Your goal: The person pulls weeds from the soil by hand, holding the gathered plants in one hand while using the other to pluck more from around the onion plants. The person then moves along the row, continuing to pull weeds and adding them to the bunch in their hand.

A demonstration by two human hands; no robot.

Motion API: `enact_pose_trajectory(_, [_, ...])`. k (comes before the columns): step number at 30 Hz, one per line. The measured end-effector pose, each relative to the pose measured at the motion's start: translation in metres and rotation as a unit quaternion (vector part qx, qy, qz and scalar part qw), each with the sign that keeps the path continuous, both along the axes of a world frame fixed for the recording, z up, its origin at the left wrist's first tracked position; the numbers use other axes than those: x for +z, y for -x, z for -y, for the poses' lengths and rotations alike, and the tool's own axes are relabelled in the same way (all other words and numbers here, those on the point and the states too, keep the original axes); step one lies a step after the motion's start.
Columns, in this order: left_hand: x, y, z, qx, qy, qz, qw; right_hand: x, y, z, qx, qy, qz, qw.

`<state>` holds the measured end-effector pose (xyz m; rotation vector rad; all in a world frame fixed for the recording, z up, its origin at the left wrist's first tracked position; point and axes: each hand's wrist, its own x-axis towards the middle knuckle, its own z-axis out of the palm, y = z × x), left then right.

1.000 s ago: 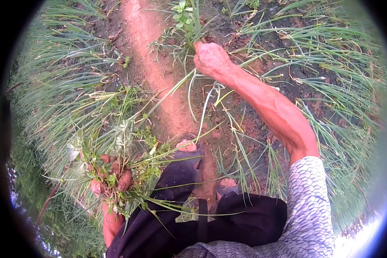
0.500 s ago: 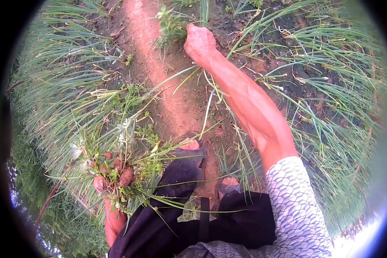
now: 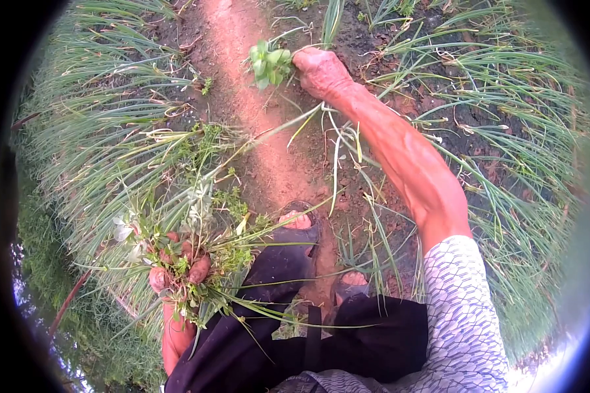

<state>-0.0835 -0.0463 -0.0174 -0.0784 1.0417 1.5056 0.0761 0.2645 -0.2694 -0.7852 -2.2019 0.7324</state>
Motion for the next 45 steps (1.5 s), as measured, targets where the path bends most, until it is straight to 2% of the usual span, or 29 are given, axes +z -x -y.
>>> enact_pose_trajectory(1, [0.0,0.002,0.003,0.028,0.058,-0.021,0.998,0.002,-0.002,0.005,0.024,-0.012,-0.009,1.0])
enact_pose_trajectory(2, [-0.001,0.003,0.004,0.014,0.043,-0.015,0.999,0.004,-0.005,0.007,0.046,-0.023,-0.019,0.998])
enact_pose_trajectory(5, [0.001,0.001,-0.011,-0.05,-0.013,0.007,0.999,0.001,-0.022,-0.004,0.054,-0.005,0.077,0.996])
enact_pose_trajectory(6, [0.001,-0.001,-0.017,-0.088,-0.04,0.018,0.995,0.002,-0.023,-0.005,0.059,-0.019,0.055,0.997])
enact_pose_trajectory(8, [-0.005,0.002,-0.01,-0.067,-0.026,0.012,0.997,0.002,-0.016,-0.006,0.068,-0.045,0.009,0.997])
enact_pose_trajectory(9, [-0.006,0.002,-0.008,-0.054,-0.018,0.007,0.998,0.012,-0.011,-0.005,0.016,-0.033,0.068,0.997])
enact_pose_trajectory(12, [-0.006,0.005,-0.004,-0.058,-0.013,0.041,0.997,0.022,0.002,-0.011,-0.019,-0.02,0.236,0.971])
enact_pose_trajectory(13, [-0.006,0.005,-0.003,-0.047,-0.003,0.028,0.999,0.022,0.007,-0.014,-0.023,-0.025,0.249,0.968])
enact_pose_trajectory(16, [-0.004,0.002,-0.005,-0.04,0.012,0.013,0.999,0.038,0.013,-0.021,0.075,0.003,0.352,0.933])
enact_pose_trajectory(18, [-0.001,0.001,-0.01,-0.069,0.008,0.035,0.997,0.038,0.022,-0.024,0.079,0.014,0.372,0.925])
enact_pose_trajectory(21, [-0.004,0.003,-0.002,-0.033,0.0,0.02,0.999,0.043,0.03,-0.026,0.082,0.014,0.398,0.913])
enact_pose_trajectory(25, [0.005,-0.005,-0.017,-0.059,-0.011,0.008,0.998,0.04,0.036,-0.026,0.079,0.002,0.427,0.901])
enact_pose_trajectory(29, [0.004,-0.002,-0.004,0.002,0.014,-0.001,1.0,0.039,0.042,-0.023,0.081,-0.008,0.453,0.888])
enact_pose_trajectory(33, [0.009,-0.003,-0.012,-0.012,0.01,0.017,1.0,0.041,0.04,-0.028,0.091,-0.011,0.452,0.887])
enact_pose_trajectory(36, [0.011,0.004,-0.006,-0.02,0.027,0.019,0.999,0.07,0.035,-0.044,0.039,-0.025,0.408,0.912])
enact_pose_trajectory(38, [0.003,0.006,0.0,-0.01,0.011,0.011,1.0,0.107,0.04,-0.066,0.062,0.018,0.43,0.901])
enact_pose_trajectory(39, [0.001,0.008,0.004,-0.002,0.012,0.02,1.0,0.062,0.038,-0.107,0.139,-0.054,0.287,0.946])
enact_pose_trajectory(43, [0.01,0.004,-0.021,-0.045,-0.037,0.017,0.998,0.056,0.068,-0.084,0.13,0.066,0.273,0.951])
enact_pose_trajectory(44, [0.011,0.004,-0.021,-0.044,-0.035,0.024,0.998,0.051,0.076,-0.074,0.075,0.066,0.263,0.96])
enact_pose_trajectory(45, [0.011,0.004,-0.019,-0.042,-0.031,0.031,0.998,0.044,0.08,-0.065,0.066,0.017,0.238,0.969])
